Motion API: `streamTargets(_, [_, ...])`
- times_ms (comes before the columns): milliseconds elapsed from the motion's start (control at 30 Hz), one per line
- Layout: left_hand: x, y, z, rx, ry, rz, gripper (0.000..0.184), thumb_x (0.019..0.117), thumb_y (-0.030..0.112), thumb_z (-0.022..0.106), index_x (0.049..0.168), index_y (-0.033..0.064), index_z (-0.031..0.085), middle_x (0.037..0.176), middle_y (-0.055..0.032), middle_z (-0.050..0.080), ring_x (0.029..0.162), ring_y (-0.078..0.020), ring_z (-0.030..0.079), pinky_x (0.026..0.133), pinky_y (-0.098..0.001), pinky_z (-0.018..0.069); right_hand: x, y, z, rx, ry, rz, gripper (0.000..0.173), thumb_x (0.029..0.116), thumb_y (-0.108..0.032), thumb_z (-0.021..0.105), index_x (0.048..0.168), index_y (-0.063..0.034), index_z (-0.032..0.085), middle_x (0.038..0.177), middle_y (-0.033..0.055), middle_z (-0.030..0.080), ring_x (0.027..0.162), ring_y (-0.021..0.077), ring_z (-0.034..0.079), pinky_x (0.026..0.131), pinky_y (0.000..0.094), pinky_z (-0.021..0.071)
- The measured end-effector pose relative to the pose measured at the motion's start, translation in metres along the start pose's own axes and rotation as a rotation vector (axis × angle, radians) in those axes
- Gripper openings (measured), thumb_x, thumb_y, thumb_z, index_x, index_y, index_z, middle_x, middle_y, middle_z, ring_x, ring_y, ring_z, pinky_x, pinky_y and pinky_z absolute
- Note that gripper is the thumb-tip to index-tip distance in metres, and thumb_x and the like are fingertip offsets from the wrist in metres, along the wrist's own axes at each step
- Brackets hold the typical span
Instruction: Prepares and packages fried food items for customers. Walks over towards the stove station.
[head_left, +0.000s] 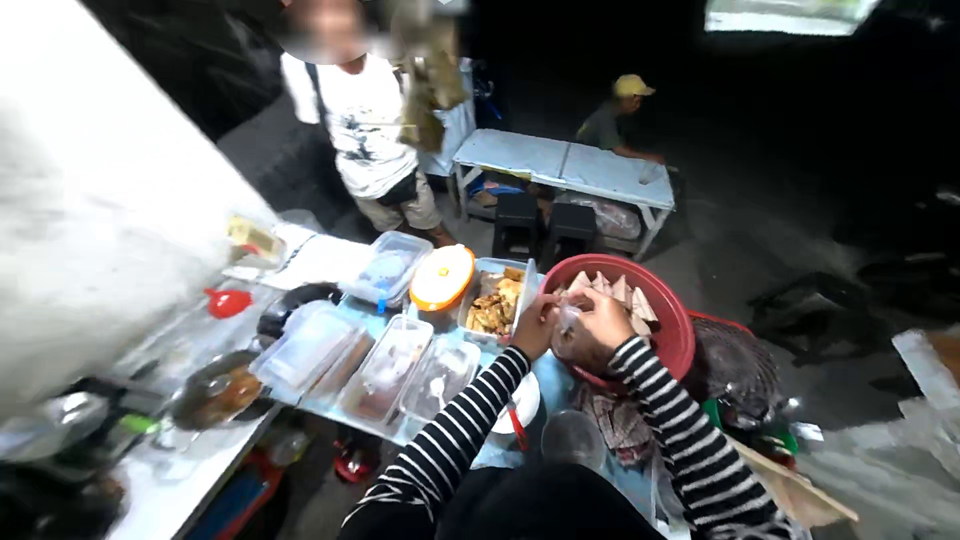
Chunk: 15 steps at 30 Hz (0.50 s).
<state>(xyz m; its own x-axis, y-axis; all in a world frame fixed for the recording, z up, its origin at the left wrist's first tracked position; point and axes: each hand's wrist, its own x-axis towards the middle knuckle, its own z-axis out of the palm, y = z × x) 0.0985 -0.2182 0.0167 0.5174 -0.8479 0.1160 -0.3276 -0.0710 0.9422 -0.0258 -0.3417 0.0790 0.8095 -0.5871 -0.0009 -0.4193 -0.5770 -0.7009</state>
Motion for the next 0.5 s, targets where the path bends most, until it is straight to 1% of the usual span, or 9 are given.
streamTargets(67, [-0.024, -0.002, -0.012, -0.091, 0.059, -0.030, 0.035, 0.1047, 0.019, 0.055, 0.134, 0.0012, 0.059, 0.123, -0.0130, 0.068, 0.110, -0.0190, 0.067, 0.099, -0.0380, 0.0558, -0.017, -0.021, -0.014, -0.251, -0.002, -0.108, 0.040, 0.0919, -0.010, 0.067, 0.132, -0.0119, 0.068, 0.133, 0.0122, 0.067, 0.120, 0.0289, 0.066, 0.104, 0.0526, 0.0537])
streamTargets(100, [-0.039, -0.005, -0.020, -0.112, 0.072, -0.058, 0.035, 0.1050, 0.020, 0.054, 0.134, 0.0014, 0.059, 0.122, -0.0130, 0.068, 0.108, -0.0193, 0.068, 0.096, -0.0389, 0.0576, -0.029, -0.034, -0.020, -0.326, 0.065, -0.205, 0.041, 0.0900, -0.008, 0.065, 0.130, -0.0112, 0.070, 0.137, 0.0158, 0.064, 0.125, 0.0351, 0.062, 0.105, 0.0591, 0.0498])
streamTargets(133, [-0.057, -0.008, -0.030, -0.134, 0.080, -0.100, 0.035, 0.1056, 0.021, 0.053, 0.134, 0.0019, 0.060, 0.121, -0.0132, 0.068, 0.105, -0.0202, 0.069, 0.093, -0.0405, 0.0590, -0.040, -0.047, -0.024, -0.340, 0.168, -0.337, 0.038, 0.0901, -0.008, 0.062, 0.127, -0.0088, 0.071, 0.138, 0.0181, 0.063, 0.127, 0.0371, 0.060, 0.106, 0.0596, 0.0480])
streamTargets(200, [-0.097, -0.016, -0.050, -0.217, 0.104, -0.194, 0.034, 0.1064, 0.021, 0.052, 0.132, 0.0011, 0.062, 0.119, -0.0144, 0.070, 0.101, -0.0224, 0.072, 0.089, -0.0430, 0.0607, -0.061, -0.077, -0.026, -0.172, 0.327, -0.611, 0.033, 0.0934, -0.008, 0.055, 0.122, -0.0025, 0.072, 0.130, 0.0165, 0.066, 0.118, 0.0252, 0.066, 0.099, 0.0421, 0.0569])
streamTargets(233, [-0.119, -0.021, -0.059, -0.259, 0.124, -0.237, 0.033, 0.1072, 0.021, 0.052, 0.131, 0.0005, 0.061, 0.119, -0.0148, 0.070, 0.101, -0.0229, 0.072, 0.089, -0.0429, 0.0605, -0.074, -0.093, -0.025, -0.014, 0.320, -0.720, 0.028, 0.0986, -0.007, 0.055, 0.121, 0.0029, 0.069, 0.125, 0.0159, 0.068, 0.112, 0.0197, 0.068, 0.095, 0.0353, 0.0597])
streamTargets(267, [-0.143, -0.027, -0.064, -0.299, 0.162, -0.280, 0.033, 0.1076, 0.022, 0.051, 0.131, -0.0001, 0.061, 0.118, -0.0149, 0.070, 0.101, -0.0227, 0.072, 0.088, -0.0424, 0.0601, -0.086, -0.105, -0.019, 0.133, 0.267, -0.794, 0.027, 0.1012, -0.007, 0.052, 0.122, 0.0027, 0.066, 0.120, 0.0108, 0.069, 0.104, 0.0131, 0.069, 0.089, 0.0302, 0.0607])
streamTargets(333, [-0.190, -0.036, -0.071, -0.348, 0.260, -0.376, 0.033, 0.1073, 0.024, 0.052, 0.128, -0.0003, 0.063, 0.114, -0.0145, 0.071, 0.098, -0.0214, 0.072, 0.087, -0.0414, 0.0598, -0.103, -0.122, 0.006, 0.302, 0.088, -0.846, 0.025, 0.1053, -0.012, 0.048, 0.124, -0.0072, 0.064, 0.113, 0.0000, 0.071, 0.089, 0.0065, 0.070, 0.077, 0.0262, 0.0619])
streamTargets(433, [-0.254, -0.048, -0.068, -0.405, 0.368, -0.505, 0.033, 0.1070, 0.024, 0.053, 0.126, -0.0013, 0.063, 0.110, -0.0147, 0.072, 0.093, -0.0208, 0.072, 0.085, -0.0403, 0.0596, -0.116, -0.132, 0.082, 0.349, -0.244, -0.814, 0.025, 0.1034, -0.017, 0.054, 0.122, -0.0079, 0.068, 0.111, 0.0031, 0.074, 0.084, 0.0105, 0.072, 0.070, 0.0291, 0.0641])
streamTargets(500, [-0.291, -0.062, -0.061, -0.420, 0.422, -0.515, 0.033, 0.1060, 0.024, 0.055, 0.124, -0.0021, 0.063, 0.110, -0.0151, 0.071, 0.093, -0.0206, 0.072, 0.084, -0.0400, 0.0598, -0.133, -0.135, 0.145, 0.311, -0.486, -0.829, 0.026, 0.1004, -0.021, 0.062, 0.119, -0.0071, 0.071, 0.113, 0.0048, 0.074, 0.089, 0.0108, 0.073, 0.073, 0.0294, 0.0644])
